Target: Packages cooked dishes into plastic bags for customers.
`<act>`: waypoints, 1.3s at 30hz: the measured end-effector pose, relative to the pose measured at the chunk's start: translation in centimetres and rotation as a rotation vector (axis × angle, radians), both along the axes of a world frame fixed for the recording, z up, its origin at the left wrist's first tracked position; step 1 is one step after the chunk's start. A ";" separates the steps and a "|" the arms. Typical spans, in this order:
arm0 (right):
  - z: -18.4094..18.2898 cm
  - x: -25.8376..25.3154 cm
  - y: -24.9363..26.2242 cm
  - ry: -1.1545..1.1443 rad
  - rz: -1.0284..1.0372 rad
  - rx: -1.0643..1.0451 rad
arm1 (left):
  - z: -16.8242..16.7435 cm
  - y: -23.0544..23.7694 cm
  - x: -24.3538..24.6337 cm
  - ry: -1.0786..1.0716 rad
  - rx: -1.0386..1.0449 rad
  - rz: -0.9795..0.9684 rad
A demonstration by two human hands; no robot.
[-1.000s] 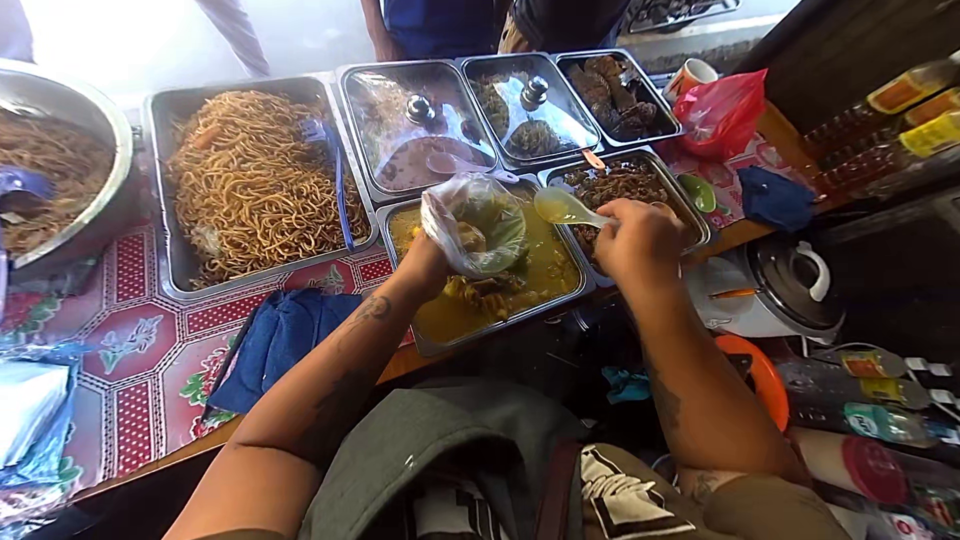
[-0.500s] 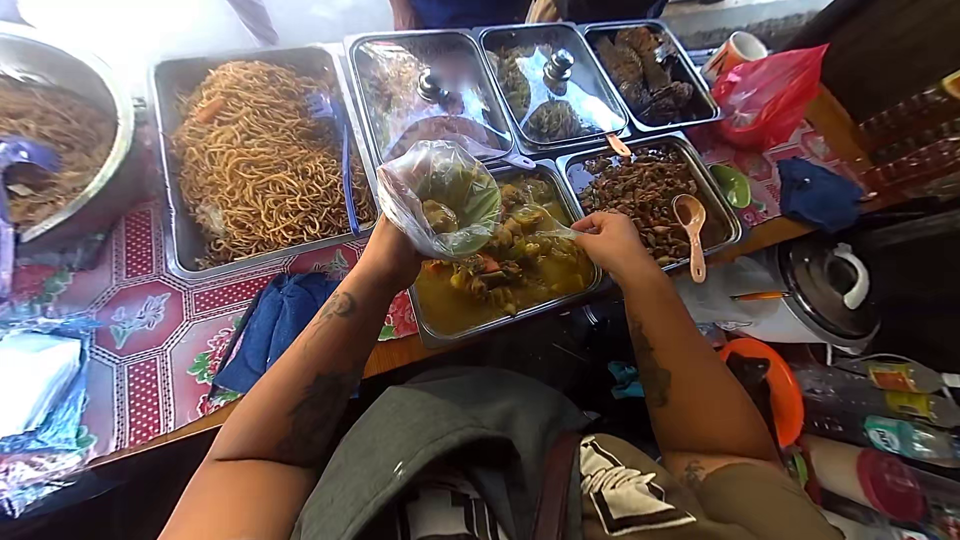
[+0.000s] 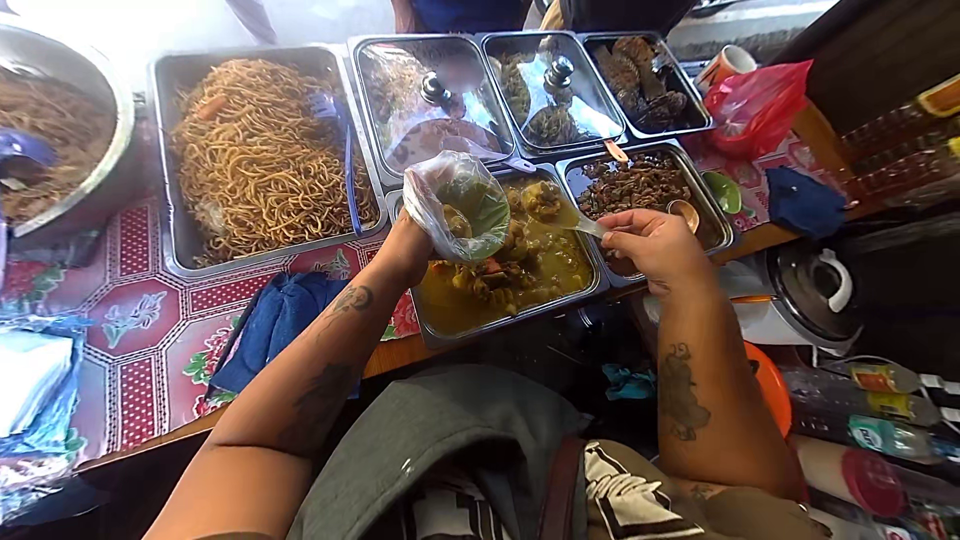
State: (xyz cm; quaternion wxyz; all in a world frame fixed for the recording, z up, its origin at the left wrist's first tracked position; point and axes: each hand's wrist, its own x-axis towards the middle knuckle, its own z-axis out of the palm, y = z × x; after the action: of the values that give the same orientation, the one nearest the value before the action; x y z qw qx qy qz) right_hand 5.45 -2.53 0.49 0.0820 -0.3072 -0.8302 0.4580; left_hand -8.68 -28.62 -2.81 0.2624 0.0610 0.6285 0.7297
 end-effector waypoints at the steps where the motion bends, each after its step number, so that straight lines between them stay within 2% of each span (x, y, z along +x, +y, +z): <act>1: 1.0 0.3 -0.6 0.023 0.022 0.036 | -0.2 0.2 -0.1 0.023 0.003 -0.037; 5: 3.9 0.2 -3.5 0.096 0.149 0.232 | -0.5 1.4 0.3 0.054 0.051 -0.126; 9: 4.2 0.2 -5.7 0.298 0.273 0.740 | 0.0 2.3 1.3 -0.042 0.100 -0.174; 11: 4.5 0.7 -5.3 0.384 0.233 0.933 | -2.4 2.5 0.8 -0.047 0.218 -0.226; 13: 4.6 0.8 -4.0 0.322 0.145 0.991 | -6.4 2.9 -0.5 0.001 0.343 -0.287; 14: 4.2 0.7 -3.2 0.253 0.115 0.988 | -7.2 3.0 -0.8 0.006 0.356 -0.293; 16: 2.2 0.2 -1.7 0.067 0.122 0.947 | -6.6 3.0 -0.6 -0.006 0.337 -0.269; 18: -0.7 0.1 -0.7 -0.062 0.161 0.952 | -4.4 2.6 -0.1 -0.003 0.320 -0.278; 19: -2.0 0.5 -0.5 -0.068 0.171 0.985 | -4.2 2.5 -0.2 0.055 0.332 -0.304; 21: -3.3 2.0 -0.9 -0.029 0.146 1.072 | -6.1 2.4 -1.4 0.211 0.406 -0.360; 23: -3.2 3.7 -2.3 0.006 0.110 1.103 | -5.5 1.7 -1.4 0.212 0.394 -0.327; 25: -3.3 4.9 -3.7 -0.046 0.100 1.078 | -4.4 1.0 -1.1 0.135 0.330 -0.257; 28: -4.6 5.2 -4.4 -0.109 0.104 0.950 | -7.2 0.7 -2.2 0.268 0.409 -0.291; 29: -4.9 5.0 -4.5 -0.125 0.094 0.885 | -6.7 0.7 -2.2 0.287 0.427 -0.302; 32: -5.1 3.7 -5.1 -0.206 0.047 0.660 | -1.4 0.6 -0.8 0.175 0.321 -0.272; 33: -5.1 3.1 -5.2 -0.249 0.032 0.569 | -0.9 0.6 -0.7 0.159 0.312 -0.273; 35: -5.0 2.1 -4.9 -0.332 -0.009 0.365 | -2.8 0.5 -1.1 0.209 0.370 -0.296; 37: -5.8 2.0 -3.7 -0.304 -0.060 0.210 | -5.8 0.3 -2.3 0.299 0.449 -0.358; 39: -6.6 2.4 -2.5 -0.218 -0.104 0.112 | -5.1 0.1 -2.1 0.233 0.404 -0.322</act>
State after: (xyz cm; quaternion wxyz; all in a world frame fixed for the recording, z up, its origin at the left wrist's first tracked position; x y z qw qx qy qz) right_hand 7.84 -4.98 -6.14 0.0322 -0.3926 -0.8414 0.3699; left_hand -10.73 -28.54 -7.87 0.2831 0.2947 0.4785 0.7772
